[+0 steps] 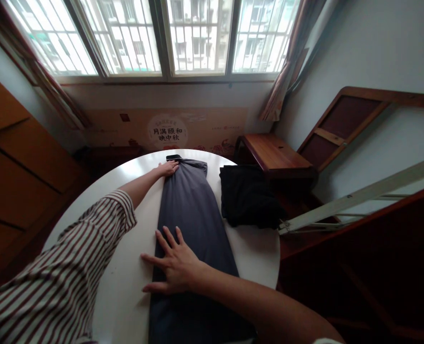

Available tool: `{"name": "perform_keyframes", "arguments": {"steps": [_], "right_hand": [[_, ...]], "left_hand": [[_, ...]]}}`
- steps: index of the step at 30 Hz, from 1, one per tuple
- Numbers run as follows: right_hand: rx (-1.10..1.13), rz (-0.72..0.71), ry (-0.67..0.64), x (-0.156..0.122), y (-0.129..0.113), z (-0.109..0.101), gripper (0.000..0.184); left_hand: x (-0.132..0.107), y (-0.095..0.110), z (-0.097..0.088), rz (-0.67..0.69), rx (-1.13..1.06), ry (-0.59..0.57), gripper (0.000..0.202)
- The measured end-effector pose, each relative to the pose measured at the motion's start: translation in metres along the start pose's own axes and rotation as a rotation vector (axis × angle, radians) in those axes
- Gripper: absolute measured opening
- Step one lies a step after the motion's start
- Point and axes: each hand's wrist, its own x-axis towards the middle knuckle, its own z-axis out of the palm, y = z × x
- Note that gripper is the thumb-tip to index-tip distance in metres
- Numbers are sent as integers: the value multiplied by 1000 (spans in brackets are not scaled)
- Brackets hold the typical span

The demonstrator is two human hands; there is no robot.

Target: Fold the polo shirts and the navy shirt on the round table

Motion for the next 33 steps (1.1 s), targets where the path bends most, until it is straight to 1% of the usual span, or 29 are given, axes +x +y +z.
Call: {"name": "perform_keyframes", "arguments": {"steps": [2, 4, 5, 6, 7, 8, 9, 10, 11, 12, 13, 14, 15, 16, 17, 18, 19, 21, 23, 25, 27, 29, 31, 33], "right_hand": [[6, 4, -3, -4, -4, -1, 76], [29, 18, 0, -17, -10, -4, 76], [42, 32, 5, -29, -12, -6, 74], [50, 53, 16, -44, -14, -8, 73], [52, 77, 27, -63, -15, -10, 74], [48, 102, 37, -84, -15, -12, 75], [38, 126, 47, -106, -14, -12, 78], [21, 143, 47, -128, -13, -11, 82], [1, 156, 48, -150, -11, -9, 84], [-19, 161, 55, -170, -9, -6, 81], [-37, 160, 70, -187, -7, -1, 74], [-50, 153, 96, -201, -5, 4, 66], [-56, 140, 126, -211, -4, 9, 59], [-59, 125, 157, -218, -3, 13, 57], [-58, 106, 184, -222, -3, 17, 58], [-55, 82, 198, -224, -3, 20, 60], [-53, 60, 203, -224, -3, 23, 61], [-58, 34, 214, -222, -4, 25, 61], [-63, 50, 241, -219, -4, 27, 60], [-63, 86, 281, -219, 0, 29, 63], [-78, 71, 344, -218, 6, 31, 67], [-124, 15, 420, -217, 11, 32, 68], [-191, -42, 505, -213, 13, 29, 64], [-244, -100, 568, -207, 9, 24, 58]], "left_hand": [[-3, 8, -6, 3, 6, 11, 47], [-14, 19, -12, 12, 19, 45, 46], [-26, 24, -14, 28, 27, 82, 46], [-42, 30, -14, 71, 28, 130, 45], [-64, 36, -13, 140, 14, 180, 43], [-92, 42, -11, 234, -14, 226, 39], [-126, 47, -7, 364, -64, 246, 35], [-165, 52, -2, 472, -134, 222, 31], [-207, 57, 4, 566, -193, 163, 29], [-251, 60, 10, 646, -235, 100, 28], [-293, 63, 16, 723, -251, 19, 28], [-333, 66, 21, 809, -235, -81, 34], [-367, 67, 27, 859, -223, -137, 45], [-395, 68, 32, 887, -205, -128, 54], [-417, 68, 37, 912, -170, -106, 57], [-432, 68, 41, 920, -134, -57, 56], [-441, 67, 45, 927, -94, -1, 53], [-446, 67, 51, 934, -18, 87, 55], [-443, 68, 54, 954, 42, 134, 60], [-437, 71, 57, 999, 99, 158, 62], [-434, 74, 58, 1047, 125, 205, 61], [-432, 77, 59, 1026, 71, 282, 53], [-432, 79, 59, 938, -47, 348, 40], [-432, 81, 58, 868, -143, 384, 24]]}}
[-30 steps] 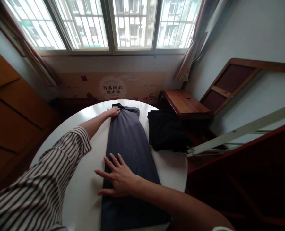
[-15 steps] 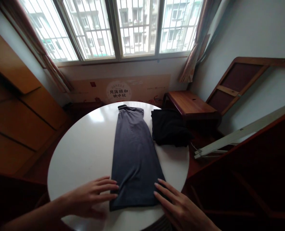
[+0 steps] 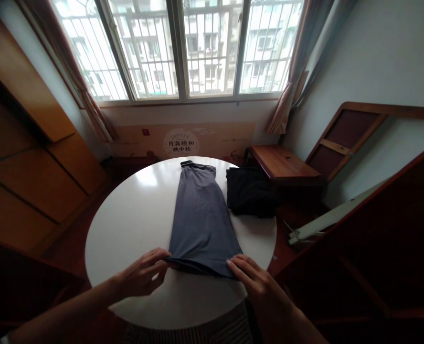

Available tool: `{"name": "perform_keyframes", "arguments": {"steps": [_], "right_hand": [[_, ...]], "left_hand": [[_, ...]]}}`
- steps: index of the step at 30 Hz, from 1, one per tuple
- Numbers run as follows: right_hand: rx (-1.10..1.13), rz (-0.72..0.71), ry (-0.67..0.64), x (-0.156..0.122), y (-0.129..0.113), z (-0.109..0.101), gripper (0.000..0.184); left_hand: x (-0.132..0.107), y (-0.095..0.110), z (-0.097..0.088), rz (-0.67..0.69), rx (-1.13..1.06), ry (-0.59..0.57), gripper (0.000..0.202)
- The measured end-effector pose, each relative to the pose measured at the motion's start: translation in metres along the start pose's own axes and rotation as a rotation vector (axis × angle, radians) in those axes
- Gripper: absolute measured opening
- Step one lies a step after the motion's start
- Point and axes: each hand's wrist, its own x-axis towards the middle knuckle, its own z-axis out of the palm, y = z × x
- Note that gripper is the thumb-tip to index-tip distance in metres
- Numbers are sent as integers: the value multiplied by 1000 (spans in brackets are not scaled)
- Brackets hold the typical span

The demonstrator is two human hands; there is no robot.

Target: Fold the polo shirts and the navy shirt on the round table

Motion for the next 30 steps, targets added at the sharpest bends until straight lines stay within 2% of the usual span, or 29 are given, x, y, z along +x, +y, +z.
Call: {"name": "perform_keyframes", "arguments": {"steps": [3, 5, 8, 11, 13, 15, 17, 18, 19, 21, 22, 24, 26, 28, 30], "right_hand": [[36, -67, 40, 16, -9, -8, 45], [134, -78, -13, 24, -18, -17, 36], [347, -57, -176, 29, -36, -38, 28], [556, 100, -286, 32, -50, -59, 28], [652, 230, -215, 42, -49, -66, 30], [650, 345, -25, 62, -34, -64, 28], [570, 445, 160, 93, -4, -56, 26], [528, 502, 207, 111, 16, -50, 27], [507, 523, 219, 130, 37, -44, 30], [464, 532, 238, 167, 81, -32, 32], [406, 552, 220, 185, 102, -26, 30], [178, 628, 97, 215, 139, -13, 25], [-1, 690, 0, 238, 169, 1, 22], [-72, 723, -36, 255, 192, 15, 18], [-101, 747, -62, 266, 211, 29, 16]], "left_hand": [[0, 4, -5, -7, -10, 86, 8], [-3, 12, -14, 8, -14, 134, 9], [-8, 34, -36, 29, -118, 89, 16], [-11, 57, -63, 14, -285, 27, 22], [-5, 61, -78, -79, -389, 45, 23], [10, 47, -86, -267, -441, 126, 19], [34, 14, -88, -474, -454, 262, 16], [49, -9, -86, -559, -457, 327, 16], [64, -35, -82, -619, -494, 393, 20], [94, -92, -71, -655, -572, 494, 30], [107, -122, -64, -662, -597, 518, 34], [128, -176, -48, -700, -637, 541, 37], [141, -220, -31, -758, -646, 554, 37], [150, -254, -15, -811, -620, 565, 34], [156, -278, -1, -844, -585, 571, 31]]}}
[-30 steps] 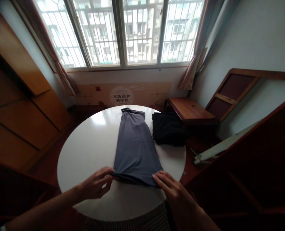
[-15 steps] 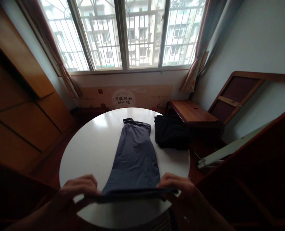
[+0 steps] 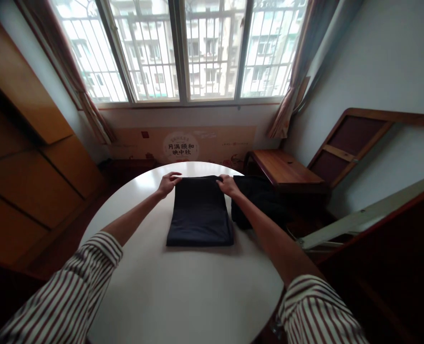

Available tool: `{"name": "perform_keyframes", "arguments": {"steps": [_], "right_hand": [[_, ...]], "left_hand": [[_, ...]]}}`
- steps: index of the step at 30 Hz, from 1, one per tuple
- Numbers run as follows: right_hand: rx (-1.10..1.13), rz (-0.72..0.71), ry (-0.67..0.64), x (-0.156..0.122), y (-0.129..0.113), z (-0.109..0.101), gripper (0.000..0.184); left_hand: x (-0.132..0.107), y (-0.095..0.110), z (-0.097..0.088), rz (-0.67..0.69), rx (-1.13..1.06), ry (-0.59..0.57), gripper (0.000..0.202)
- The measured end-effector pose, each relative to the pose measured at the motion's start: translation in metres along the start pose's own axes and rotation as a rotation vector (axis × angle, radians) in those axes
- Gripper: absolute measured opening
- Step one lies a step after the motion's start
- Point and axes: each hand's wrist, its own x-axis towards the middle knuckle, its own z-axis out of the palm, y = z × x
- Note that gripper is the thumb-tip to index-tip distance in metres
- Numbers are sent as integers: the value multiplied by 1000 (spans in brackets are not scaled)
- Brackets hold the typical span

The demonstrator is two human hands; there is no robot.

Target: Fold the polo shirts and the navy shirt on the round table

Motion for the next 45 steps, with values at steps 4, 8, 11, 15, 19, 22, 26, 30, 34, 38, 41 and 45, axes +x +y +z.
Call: {"name": "perform_keyframes", "arguments": {"steps": [4, 8, 11, 15, 19, 22, 26, 30, 34, 38, 41, 45], "right_hand": [[-84, 53, -51, 32, 11, 21, 19], [-143, 79, -75, 46, 8, 33, 32], [-171, 9, -75, 32, -11, 48, 42], [-154, -184, -180, -6, -34, 75, 47], [-181, 55, -222, -18, -25, 87, 63], [-168, 328, -238, -6, -14, 84, 74], [-145, 346, -207, -1, -18, 73, 74], [-119, 307, -172, -20, -25, 55, 81], [-44, 362, -206, -35, -19, 41, 90], [81, 427, -236, -31, -9, 34, 65], [213, 473, -240, -28, -6, 30, 42], [443, 519, -242, -34, -7, 25, 26]], "left_hand": [[30, -28, 14, -11, 63, 29, 23], [52, -41, 20, -18, 189, 47, 15], [54, -41, 25, 1, 310, 42, 17], [30, -37, 39, 104, 420, -108, 26], [5, -40, 51, 158, 708, -375, 43], [2, -41, 53, 79, 823, -441, 52], [4, -32, 50, 12, 818, -382, 47], [-14, -22, 31, -72, 775, -53, 50], [-34, -20, 5, -358, 542, -25, 74], [-40, -19, 1, -473, 358, -79, 89], [-42, -18, 9, -452, 251, -121, 76], [-44, -17, 12, -443, 167, -164, 65]]}}
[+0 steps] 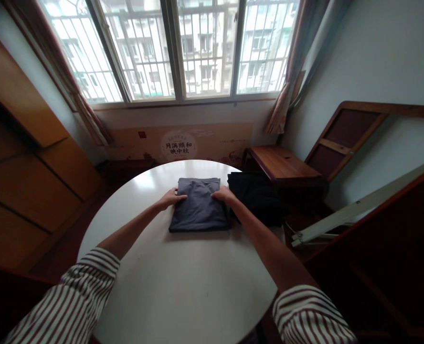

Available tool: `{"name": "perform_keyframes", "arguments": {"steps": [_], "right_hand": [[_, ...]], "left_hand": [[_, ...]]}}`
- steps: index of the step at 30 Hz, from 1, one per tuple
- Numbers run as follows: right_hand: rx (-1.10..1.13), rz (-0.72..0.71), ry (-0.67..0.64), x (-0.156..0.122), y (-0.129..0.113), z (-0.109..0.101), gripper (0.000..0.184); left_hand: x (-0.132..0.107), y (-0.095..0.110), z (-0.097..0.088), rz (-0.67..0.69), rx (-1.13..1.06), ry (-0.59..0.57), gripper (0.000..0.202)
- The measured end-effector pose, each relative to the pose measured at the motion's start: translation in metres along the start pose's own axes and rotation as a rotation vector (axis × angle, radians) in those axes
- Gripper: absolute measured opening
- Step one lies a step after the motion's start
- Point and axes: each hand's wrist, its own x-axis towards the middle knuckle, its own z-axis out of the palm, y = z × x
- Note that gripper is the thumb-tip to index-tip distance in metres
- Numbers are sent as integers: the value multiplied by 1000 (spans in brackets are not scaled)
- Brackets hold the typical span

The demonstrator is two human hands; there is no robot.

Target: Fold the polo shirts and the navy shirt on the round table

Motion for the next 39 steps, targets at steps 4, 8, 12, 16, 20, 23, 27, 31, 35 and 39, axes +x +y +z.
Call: {"name": "perform_keyframes", "arguments": {"steps": [4, 8, 12, 16, 20, 23, 27, 31, 35, 39], "right_hand": [[231, 29, -74, -14, 2, -1, 30], [377, 72, -89, -22, 4, -1, 59], [455, 44, -37, -28, 5, 1, 75], [524, -91, 24, -53, 4, -3, 72], [608, -468, -71, -110, 3, -20, 67], [642, -611, -107, -156, -4, -36, 62], [710, -559, -138, -171, -13, -39, 59], [692, -289, -170, -125, -4, -10, 65], [637, -9, -213, -85, 12, 17, 91], [653, -63, -273, -82, 21, 18, 116]], "left_hand": [[-4, 0, -6, -16, -77, -53, 93], [-15, 3, -11, 29, -121, -137, 112], [-25, 6, -10, 62, -172, -160, 116], [-51, 12, -16, 143, -216, -56, 96], [-122, 32, -42, 264, -267, -7, 73], [-181, 57, -67, 278, -294, -41, 60], [-196, 72, -81, 184, -334, -80, 56], [-141, 45, -64, -68, -337, -56, 55], [-104, 11, -47, -208, -285, 14, 68], [-107, -5, -55, -111, -182, -118, 99]]}}
